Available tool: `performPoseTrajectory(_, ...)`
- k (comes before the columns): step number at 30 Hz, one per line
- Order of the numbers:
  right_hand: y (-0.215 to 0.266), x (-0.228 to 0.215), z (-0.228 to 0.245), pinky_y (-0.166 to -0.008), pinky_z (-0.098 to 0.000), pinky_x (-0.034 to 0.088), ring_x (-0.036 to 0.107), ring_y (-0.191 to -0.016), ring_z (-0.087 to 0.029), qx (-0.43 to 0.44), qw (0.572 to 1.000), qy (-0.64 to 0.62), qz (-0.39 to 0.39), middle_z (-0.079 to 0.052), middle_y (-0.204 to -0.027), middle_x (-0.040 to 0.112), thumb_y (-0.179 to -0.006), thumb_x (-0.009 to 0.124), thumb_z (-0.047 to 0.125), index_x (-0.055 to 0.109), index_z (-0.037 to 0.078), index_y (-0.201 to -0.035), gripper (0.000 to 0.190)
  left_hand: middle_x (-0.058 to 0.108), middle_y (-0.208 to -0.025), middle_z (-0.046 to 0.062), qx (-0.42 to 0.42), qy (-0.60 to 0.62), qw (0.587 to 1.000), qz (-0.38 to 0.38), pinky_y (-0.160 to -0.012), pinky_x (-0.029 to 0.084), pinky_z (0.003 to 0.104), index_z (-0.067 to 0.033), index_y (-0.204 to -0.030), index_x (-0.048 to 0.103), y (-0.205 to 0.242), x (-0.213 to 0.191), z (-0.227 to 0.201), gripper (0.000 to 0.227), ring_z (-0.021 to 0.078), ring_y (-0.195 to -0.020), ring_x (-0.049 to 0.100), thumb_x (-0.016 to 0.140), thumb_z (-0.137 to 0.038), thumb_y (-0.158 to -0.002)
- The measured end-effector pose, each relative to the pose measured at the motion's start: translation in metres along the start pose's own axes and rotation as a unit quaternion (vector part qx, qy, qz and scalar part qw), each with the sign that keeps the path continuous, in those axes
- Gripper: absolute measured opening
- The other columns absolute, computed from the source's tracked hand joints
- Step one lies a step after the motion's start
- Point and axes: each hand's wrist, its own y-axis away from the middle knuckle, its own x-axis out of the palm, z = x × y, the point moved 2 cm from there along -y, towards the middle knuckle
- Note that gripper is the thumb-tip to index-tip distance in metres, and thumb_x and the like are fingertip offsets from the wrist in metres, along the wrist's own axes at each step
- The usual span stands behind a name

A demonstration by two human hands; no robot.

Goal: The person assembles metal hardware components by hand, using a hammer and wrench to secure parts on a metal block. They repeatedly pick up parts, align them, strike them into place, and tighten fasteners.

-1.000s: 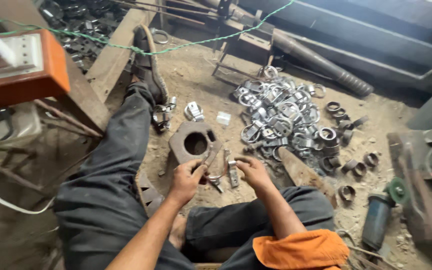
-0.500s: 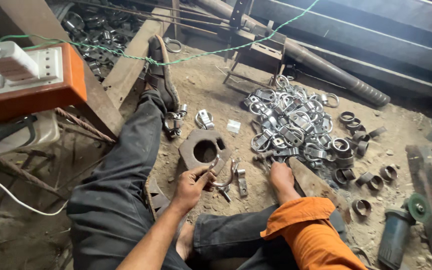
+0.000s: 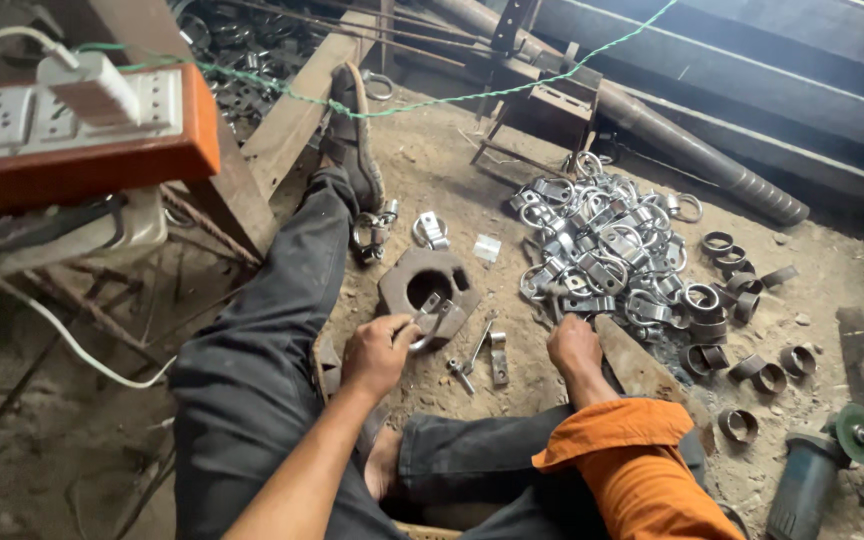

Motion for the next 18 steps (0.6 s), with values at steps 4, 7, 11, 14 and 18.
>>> performPoseTrajectory(4, 0.013, -0.044, 0.031, -0.087, -0.0535, 0.053, 0.067, -0.101, -0.045, 0.018, 0.989, -0.118, -0.090, -0.025, -0.107, 0.071, -0.097, 0.059, 0.030, 0.067, 0.002, -0.109, 0.031, 0.073, -0.095, 0.009, 0.017, -0.080, 0.996, -0.029, -0.073, 0.054, 0.046, -0.0173, -0.101, 0.076, 0.003, 0.002, 0.007, 0.018, 0.0348, -0.088, 0.070, 0.068, -0.031, -0.092)
performPoseTrajectory(7, 0.049, -0.101, 0.064, -0.068, -0.0470, 0.052, 0.065, -0.078, -0.032, 0.019, 0.892, -0.447, -0.063, -0.021, -0.091, 0.070, -0.105, 0.054, 0.030, 0.066, 0.004, -0.111, 0.029, 0.070, -0.097, 0.007, 0.024, -0.114, 0.993, -0.022, -0.073, 0.053, 0.047, -0.0180, -0.102, 0.074, 0.003, 0.009, 0.017, 0.017, 0.0342, -0.090, 0.068, 0.067, -0.031, -0.094)
performPoseTrajectory(11, 0.116, -0.137, 0.114, -0.054, -0.0317, 0.050, 0.058, -0.058, -0.015, 0.148, 0.620, -0.769, 0.053, -0.004, -0.076, 0.064, -0.107, 0.045, 0.035, 0.059, 0.010, -0.108, 0.029, 0.070, -0.100, 0.007, 0.038, -0.112, 0.993, -0.024, -0.075, 0.053, 0.047, -0.0174, -0.100, 0.073, 0.002, 0.017, 0.027, 0.014, 0.0348, -0.092, 0.068, 0.067, -0.028, -0.093)
performPoseTrajectory(14, 0.217, -0.107, 0.146, -0.033, -0.0291, 0.026, 0.033, -0.036, -0.012, 0.236, 0.575, -0.750, 0.227, 0.004, -0.052, 0.040, -0.096, 0.042, 0.060, 0.058, 0.019, -0.093, 0.044, 0.070, -0.099, 0.007, 0.069, -0.100, 0.992, -0.029, -0.075, 0.054, 0.047, -0.0175, -0.101, 0.073, -0.006, 0.022, 0.019, 0.014, 0.0353, -0.092, 0.068, 0.067, -0.027, -0.093)
performPoseTrajectory(18, 0.208, -0.085, 0.127, -0.037, -0.0274, 0.024, 0.033, -0.043, -0.010, 0.242, 0.662, -0.670, 0.235, 0.004, -0.061, 0.041, -0.104, 0.047, 0.051, 0.051, 0.017, -0.096, 0.035, 0.068, -0.098, 0.013, 0.045, -0.098, 0.994, 0.005, -0.075, 0.053, 0.050, -0.0160, -0.108, 0.072, -0.005, 0.021, 0.029, 0.016, 0.0391, -0.091, 0.066, 0.064, -0.022, -0.094)
